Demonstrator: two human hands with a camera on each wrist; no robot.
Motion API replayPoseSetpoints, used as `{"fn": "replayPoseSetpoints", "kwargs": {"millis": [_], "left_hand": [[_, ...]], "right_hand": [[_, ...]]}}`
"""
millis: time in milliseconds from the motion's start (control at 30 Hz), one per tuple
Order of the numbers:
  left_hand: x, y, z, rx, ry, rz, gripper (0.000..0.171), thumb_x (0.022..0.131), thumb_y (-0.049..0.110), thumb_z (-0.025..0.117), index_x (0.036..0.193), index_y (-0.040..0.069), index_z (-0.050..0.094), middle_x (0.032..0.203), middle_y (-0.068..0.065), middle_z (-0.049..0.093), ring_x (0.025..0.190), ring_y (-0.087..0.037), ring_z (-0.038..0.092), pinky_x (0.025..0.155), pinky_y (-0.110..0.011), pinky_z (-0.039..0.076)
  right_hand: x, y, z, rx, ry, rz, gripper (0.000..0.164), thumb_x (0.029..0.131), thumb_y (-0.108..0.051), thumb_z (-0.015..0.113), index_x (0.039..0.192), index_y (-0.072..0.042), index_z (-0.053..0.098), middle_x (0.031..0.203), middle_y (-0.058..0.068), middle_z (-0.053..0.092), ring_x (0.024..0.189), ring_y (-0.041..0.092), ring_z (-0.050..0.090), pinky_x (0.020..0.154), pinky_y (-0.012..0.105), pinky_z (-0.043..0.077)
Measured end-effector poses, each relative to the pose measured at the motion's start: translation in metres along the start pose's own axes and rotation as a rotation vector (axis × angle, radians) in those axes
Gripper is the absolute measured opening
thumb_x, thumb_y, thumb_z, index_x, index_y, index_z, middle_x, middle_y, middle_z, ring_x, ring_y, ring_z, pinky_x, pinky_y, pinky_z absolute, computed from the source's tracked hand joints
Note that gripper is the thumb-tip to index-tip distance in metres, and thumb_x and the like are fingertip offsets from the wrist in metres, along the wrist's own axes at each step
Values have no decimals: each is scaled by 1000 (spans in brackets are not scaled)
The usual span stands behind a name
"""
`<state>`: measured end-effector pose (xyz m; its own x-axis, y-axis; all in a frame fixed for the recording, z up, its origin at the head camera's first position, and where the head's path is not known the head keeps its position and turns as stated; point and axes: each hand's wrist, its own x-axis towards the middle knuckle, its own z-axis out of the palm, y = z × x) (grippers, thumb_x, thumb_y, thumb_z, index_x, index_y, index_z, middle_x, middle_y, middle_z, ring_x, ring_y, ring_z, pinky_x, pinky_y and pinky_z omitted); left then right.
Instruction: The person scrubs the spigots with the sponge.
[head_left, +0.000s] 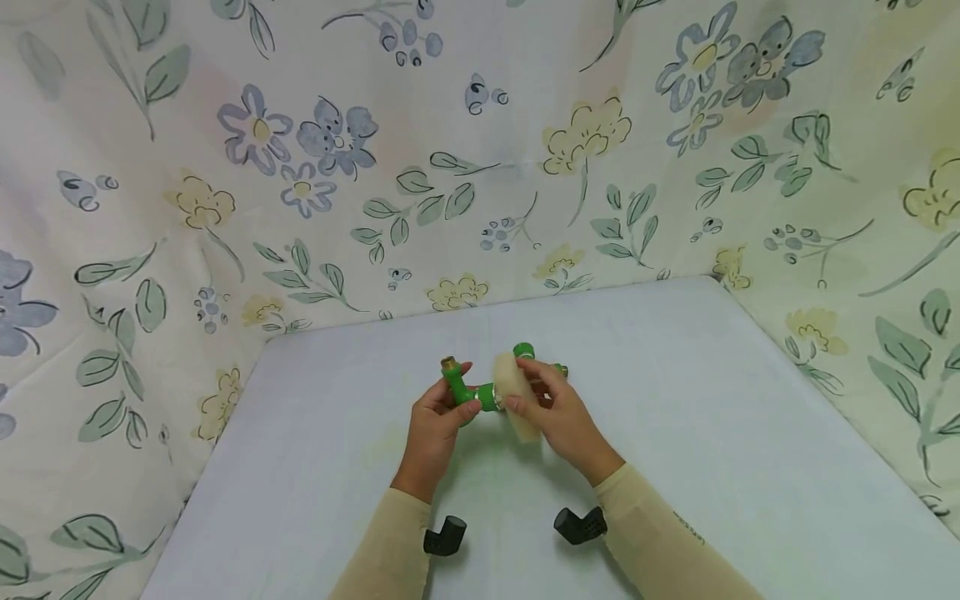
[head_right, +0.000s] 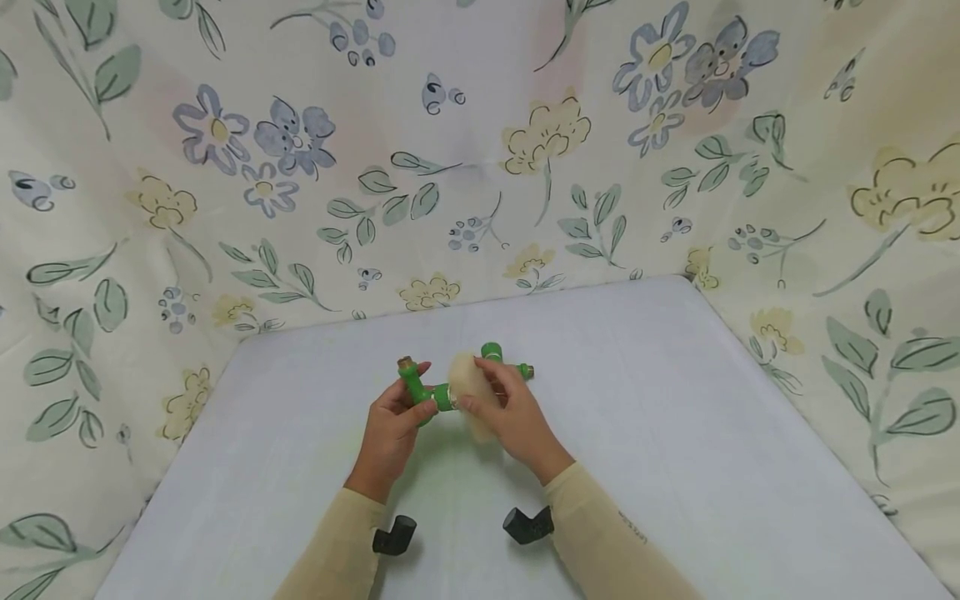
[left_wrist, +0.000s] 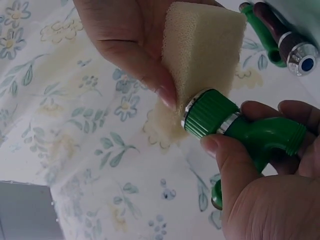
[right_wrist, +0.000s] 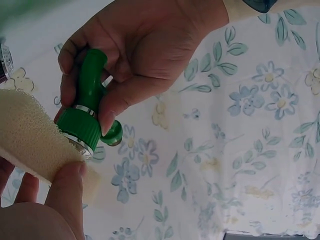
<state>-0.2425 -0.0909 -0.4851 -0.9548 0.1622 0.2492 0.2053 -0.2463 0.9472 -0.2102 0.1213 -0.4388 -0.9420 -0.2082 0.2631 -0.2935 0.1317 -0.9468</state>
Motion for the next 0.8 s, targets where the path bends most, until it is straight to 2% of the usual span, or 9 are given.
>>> {"fn": "replayPoseSetpoints", "kwargs": {"millis": [167,300,467,667,800], "left_hand": [[1,0,-1,29,42,2,52,82,15,78,130,15,59,109,-19,66,101,-29,62,78,-29,52],[2,-2,-2,38,79,4,50,82,14,77,130,15,60,109,-18,66,102,-30,62,78,-30,52],[2,-3,-3,37,95,5,50,82,15,77,129,16,60,109,-19,64,104,-31,61,80,-30,52],[2,-2,-3,17,99,9,50,81,14,78,128,15,61,109,-20,64,103,-32,61,81,-31,53],[2,-2,-1,17,98,15,50,81,15,78,128,13,61,108,-21,64,102,-31,61,80,-31,53]], "right_hand": [[2,15,4,7,-32,5,59,89,-29,70,142,-23,44,126,5,48,112,29,50,92,49,43],[4,24,7,-2,-49,-48,60,86,-35,73,138,-31,46,130,-3,47,114,23,49,94,47,43],[4,21,8,19,-76,-134,61,84,-25,76,138,-25,47,136,-4,43,116,22,47,96,51,41],[-1,-2,9,18,-73,-155,62,84,-11,76,138,-11,47,136,8,44,114,29,47,94,57,40],[-4,-12,7,-5,-63,-148,62,84,-10,75,138,-7,47,133,11,46,113,29,47,93,56,41]]}}
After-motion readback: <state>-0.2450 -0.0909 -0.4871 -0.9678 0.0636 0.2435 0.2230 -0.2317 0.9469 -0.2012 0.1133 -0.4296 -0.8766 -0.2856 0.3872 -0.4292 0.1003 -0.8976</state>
